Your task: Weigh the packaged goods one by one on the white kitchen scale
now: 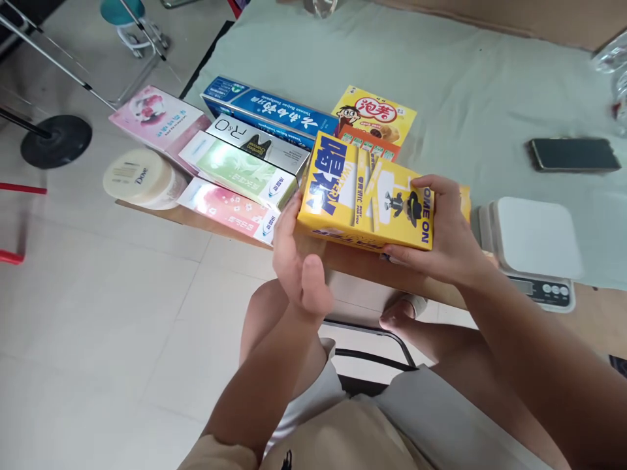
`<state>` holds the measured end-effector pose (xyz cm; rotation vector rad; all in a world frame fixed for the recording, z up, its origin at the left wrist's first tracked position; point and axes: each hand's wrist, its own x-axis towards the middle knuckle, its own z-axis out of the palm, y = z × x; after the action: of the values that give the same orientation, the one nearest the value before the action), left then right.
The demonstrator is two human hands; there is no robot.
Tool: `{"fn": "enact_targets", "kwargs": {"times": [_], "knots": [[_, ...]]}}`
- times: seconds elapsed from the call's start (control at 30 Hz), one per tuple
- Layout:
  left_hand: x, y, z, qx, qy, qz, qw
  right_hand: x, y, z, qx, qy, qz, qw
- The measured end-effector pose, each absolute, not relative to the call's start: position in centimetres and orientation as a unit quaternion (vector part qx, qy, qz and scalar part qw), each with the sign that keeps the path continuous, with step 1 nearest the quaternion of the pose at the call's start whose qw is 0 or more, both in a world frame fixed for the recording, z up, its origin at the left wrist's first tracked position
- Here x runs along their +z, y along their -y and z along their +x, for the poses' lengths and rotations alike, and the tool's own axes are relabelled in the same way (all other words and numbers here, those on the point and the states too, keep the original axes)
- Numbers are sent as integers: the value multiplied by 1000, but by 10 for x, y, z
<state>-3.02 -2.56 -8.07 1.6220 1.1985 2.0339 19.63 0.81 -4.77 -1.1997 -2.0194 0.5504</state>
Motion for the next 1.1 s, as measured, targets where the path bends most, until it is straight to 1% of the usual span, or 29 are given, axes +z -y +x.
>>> {"fn": "enact_targets", "kwargs": {"times": [0.1, 0.2, 0.27, 0.33, 0.37, 0.43, 0.47, 0.53, 0.6, 0.67, 0.83, 1.1], "knots": [[-83, 28, -28, 687, -420, 559, 197, -46, -5, 200, 204, 777, -484, 347], [-80, 28, -29, 675, -434, 541, 251, -42, -2, 194, 170, 774, -510, 334], [-76, 28, -30, 660, -461, 514, 296, -38, 1, 187, 147, 774, -534, 307], [-72, 29, -29, 619, -524, 484, 327, -36, 3, 179, 131, 773, -559, 270], [-71, 30, -29, 591, -566, 475, 324, -36, 5, 175, 125, 771, -571, 252], [-69, 32, -27, 541, -639, 470, 279, -35, 7, 170, 113, 766, -593, 222], [-69, 34, -25, 529, -659, 473, 249, -35, 9, 168, 109, 763, -601, 210], [-70, 36, -22, 542, -652, 487, 208, -34, 11, 167, 101, 762, -610, 194], [-71, 37, -19, 580, -606, 505, 200, -32, 13, 168, 92, 766, -607, 192], [-71, 36, -16, 598, -575, 513, 217, -30, 16, 172, 83, 770, -600, 200], [-69, 33, -14, 603, -570, 481, 282, -30, 21, 181, 79, 796, -556, 226], [-74, 28, -12, 640, -559, 430, 306, -38, 25, 176, 64, 803, -529, 266]]}}
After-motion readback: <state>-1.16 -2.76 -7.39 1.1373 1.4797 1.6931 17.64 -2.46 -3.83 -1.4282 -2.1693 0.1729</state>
